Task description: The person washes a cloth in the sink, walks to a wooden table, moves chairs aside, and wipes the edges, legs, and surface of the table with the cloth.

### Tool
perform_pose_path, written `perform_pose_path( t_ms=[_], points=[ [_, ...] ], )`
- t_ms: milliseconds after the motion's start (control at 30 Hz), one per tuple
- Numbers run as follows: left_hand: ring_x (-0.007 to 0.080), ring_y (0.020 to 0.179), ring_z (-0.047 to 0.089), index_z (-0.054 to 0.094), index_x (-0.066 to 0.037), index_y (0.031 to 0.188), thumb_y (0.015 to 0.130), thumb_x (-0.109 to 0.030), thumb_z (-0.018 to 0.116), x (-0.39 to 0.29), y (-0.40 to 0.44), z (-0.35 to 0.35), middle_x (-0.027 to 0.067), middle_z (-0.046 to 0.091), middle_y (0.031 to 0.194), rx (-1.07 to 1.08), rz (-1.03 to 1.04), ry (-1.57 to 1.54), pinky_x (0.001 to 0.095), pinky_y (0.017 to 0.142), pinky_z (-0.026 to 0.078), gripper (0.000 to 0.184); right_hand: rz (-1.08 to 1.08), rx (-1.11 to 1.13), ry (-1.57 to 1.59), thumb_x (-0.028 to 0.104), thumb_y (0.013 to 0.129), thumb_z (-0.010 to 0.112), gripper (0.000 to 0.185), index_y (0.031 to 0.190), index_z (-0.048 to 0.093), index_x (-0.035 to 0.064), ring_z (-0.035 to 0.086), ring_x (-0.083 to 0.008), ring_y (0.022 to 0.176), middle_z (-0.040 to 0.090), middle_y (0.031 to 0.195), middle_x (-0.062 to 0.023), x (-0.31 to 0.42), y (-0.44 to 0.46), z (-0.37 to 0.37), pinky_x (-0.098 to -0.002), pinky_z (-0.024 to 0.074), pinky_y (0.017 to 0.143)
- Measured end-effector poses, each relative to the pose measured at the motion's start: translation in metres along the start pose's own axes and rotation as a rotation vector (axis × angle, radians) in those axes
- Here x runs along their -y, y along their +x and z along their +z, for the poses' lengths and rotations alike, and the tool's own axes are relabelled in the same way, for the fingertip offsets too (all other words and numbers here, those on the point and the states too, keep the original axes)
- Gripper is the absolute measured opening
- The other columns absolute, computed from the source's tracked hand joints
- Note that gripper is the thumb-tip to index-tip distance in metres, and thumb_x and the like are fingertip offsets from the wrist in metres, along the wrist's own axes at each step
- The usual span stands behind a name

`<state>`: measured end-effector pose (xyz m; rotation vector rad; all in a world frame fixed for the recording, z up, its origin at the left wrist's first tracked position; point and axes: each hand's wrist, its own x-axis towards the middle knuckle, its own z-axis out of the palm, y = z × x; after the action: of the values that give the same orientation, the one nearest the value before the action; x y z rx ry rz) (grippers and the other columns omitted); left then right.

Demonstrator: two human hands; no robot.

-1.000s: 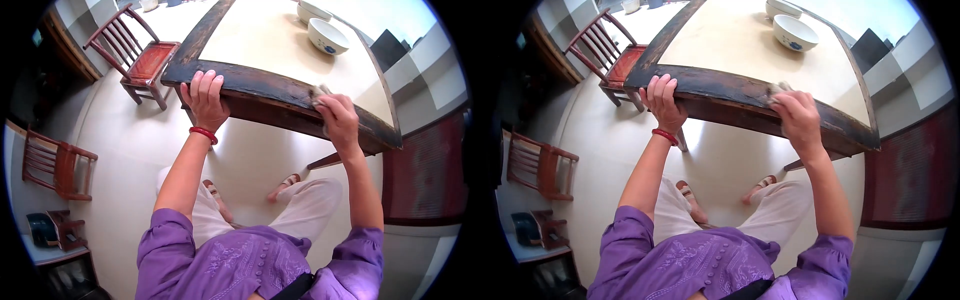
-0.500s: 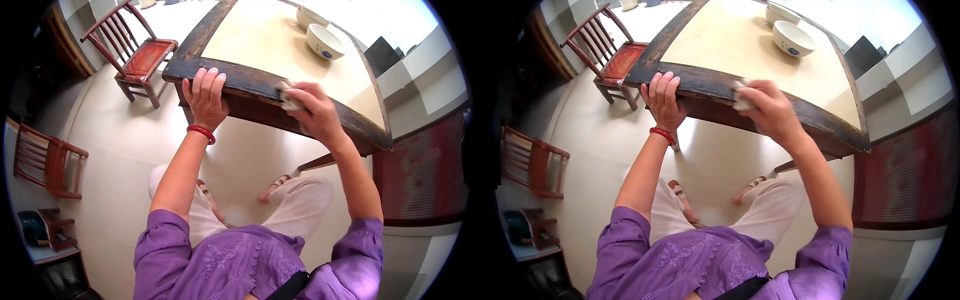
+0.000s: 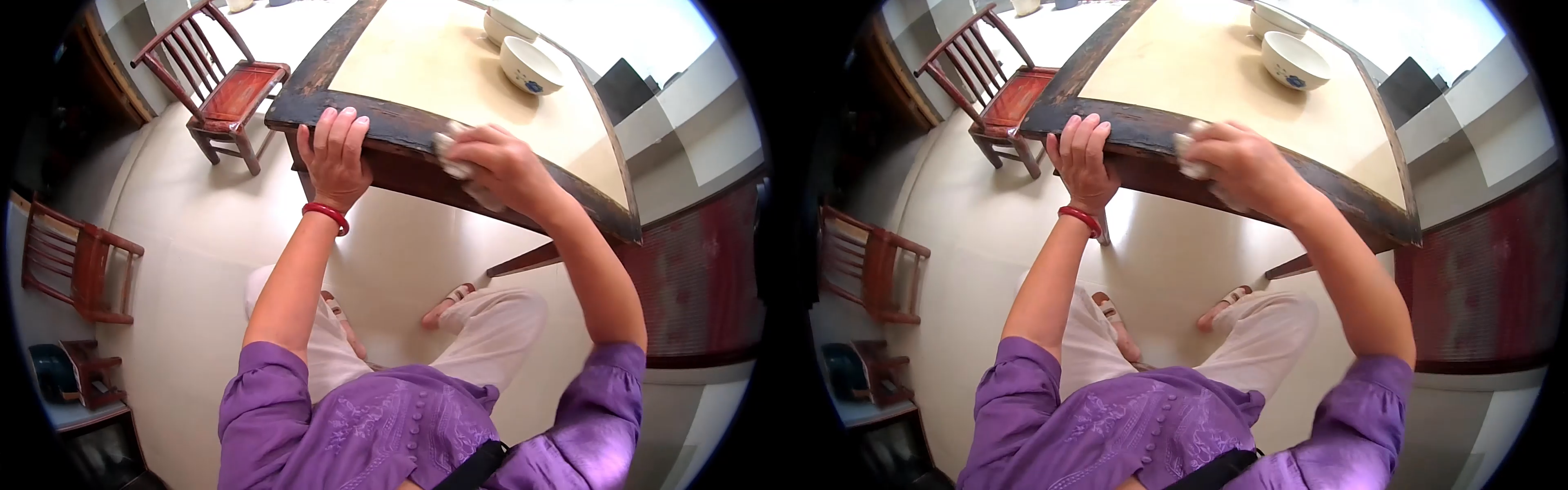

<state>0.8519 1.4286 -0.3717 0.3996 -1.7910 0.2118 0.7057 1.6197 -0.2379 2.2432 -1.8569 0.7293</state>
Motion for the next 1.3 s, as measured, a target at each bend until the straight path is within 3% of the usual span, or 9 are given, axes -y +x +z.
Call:
perform_pose_path(
  t_ms=[300, 433, 567, 800, 967, 1067, 1200, 1233, 1300],
  points=[
    [0.0251, 0.126, 0.044, 0.051, -0.016, 0.118, 0.075, -0.001, 0.051, -0.003, 0.0, 0.002, 0.0021, 0.053, 0.125, -0.01, -0.043, -0.024, 0.0468, 0.114, 0.011, 0.046, -0.126, -0.146, -0.002, 0.0, 0.07, 0.069, 0.022, 0.091, 0.066, 0.0064, 0.06, -0.0283, 0.084, 0.063, 0.094, -0.0085, 0.004, 0.058, 0.047, -0.0365, 0.0518, 0.077],
    [0.0245, 0.126, 0.044, 0.052, -0.015, 0.119, 0.074, -0.001, 0.05, 0.004, -0.002, 0.0, 0.002, 0.052, 0.127, 0.01, 0.028, 0.006, 0.0461, 0.114, 0.011, 0.047, -0.027, -0.004, -0.044, -0.002, 0.066, 0.07, 0.029, 0.093, 0.066, 0.0078, 0.06, -0.0272, 0.088, 0.063, 0.096, -0.0068, 0.005, 0.02, 0.011, -0.0352, 0.0526, 0.079],
    [0.0254, 0.126, 0.044, 0.05, -0.013, 0.12, 0.073, -0.001, 0.051, -0.006, -0.002, 0.009, 0.004, 0.052, 0.126, -0.059, -0.046, -0.019, 0.0468, 0.114, 0.01, 0.048, 0.05, 0.004, -0.034, 0.002, 0.071, 0.072, 0.024, 0.093, 0.067, 0.0074, 0.06, -0.0273, 0.088, 0.065, 0.099, -0.0077, -0.009, -0.006, -0.006, -0.034, 0.0521, 0.077],
    [0.0228, 0.123, 0.046, 0.052, -0.015, 0.117, 0.078, -0.005, 0.052, 0.0, -0.001, 0.003, 0.002, 0.054, 0.123, -0.015, -0.008, 0.009, 0.0486, 0.114, 0.012, 0.04, -0.053, -0.158, 0.056, 0.016, 0.08, 0.067, 0.02, 0.099, 0.066, 0.0083, 0.059, -0.0305, 0.092, 0.064, 0.098, -0.0094, 0.008, 0.061, 0.058, -0.0372, 0.0491, 0.081],
    [0.0256, 0.126, 0.043, 0.048, -0.015, 0.12, 0.072, -0.005, 0.058, -0.003, -0.002, 0.003, 0.0033, 0.051, 0.125, 0.012, -0.026, 0.008, 0.0495, 0.113, 0.01, 0.05, -0.052, -0.099, -0.179, 0.01, 0.077, 0.069, 0.032, 0.108, 0.067, 0.0155, 0.057, -0.028, 0.105, 0.06, 0.119, -0.0064, 0.02, 0.012, 0.027, -0.0361, 0.0491, 0.086],
    [0.0256, 0.125, 0.043, 0.05, -0.014, 0.117, 0.075, -0.007, 0.054, -0.008, 0.0, 0.0, 0.0043, 0.05, 0.126, 0.04, -0.066, 0.027, 0.0515, 0.113, 0.013, 0.044, 0.065, -0.034, -0.047, 0.003, 0.074, 0.069, 0.037, 0.109, 0.067, 0.015, 0.057, -0.0279, 0.104, 0.061, 0.118, -0.0062, 0.014, 0.001, 0.017, -0.0352, 0.0502, 0.085],
    [0.0267, 0.129, 0.04, 0.049, -0.012, 0.12, 0.07, -0.005, 0.054, -0.008, 0.002, -0.01, 0.0061, 0.049, 0.128, 0.101, -0.07, -0.063, 0.052, 0.114, 0.009, 0.051, 0.027, -0.088, -0.034, 0.0, 0.07, 0.071, 0.033, 0.1, 0.07, 0.0133, 0.059, -0.0267, 0.093, 0.066, 0.107, -0.0055, 0.011, 0.014, 0.023, -0.0342, 0.0514, 0.081],
    [0.0282, 0.132, 0.037, 0.047, -0.011, 0.126, 0.064, -0.002, 0.056, -0.009, 0.004, -0.016, 0.006, 0.048, 0.131, 0.134, -0.083, -0.113, 0.0499, 0.115, 0.006, 0.063, 0.042, -0.1, 0.011, 0.0, 0.069, 0.071, 0.03, 0.097, 0.071, 0.0117, 0.059, -0.026, 0.088, 0.067, 0.102, -0.0053, 0.011, 0.02, 0.026, -0.0341, 0.0515, 0.08],
    [0.0288, 0.132, 0.038, 0.048, -0.009, 0.126, 0.064, -0.002, 0.056, -0.012, 0.009, -0.027, 0.0067, 0.049, 0.13, 0.161, -0.129, -0.226, 0.0501, 0.115, 0.006, 0.063, 0.013, -0.082, 0.031, -0.004, 0.071, 0.067, 0.03, 0.098, 0.07, 0.0094, 0.06, -0.0266, 0.091, 0.067, 0.103, -0.0071, 0.014, 0.04, 0.035, -0.0335, 0.0507, 0.082]
  ],
)
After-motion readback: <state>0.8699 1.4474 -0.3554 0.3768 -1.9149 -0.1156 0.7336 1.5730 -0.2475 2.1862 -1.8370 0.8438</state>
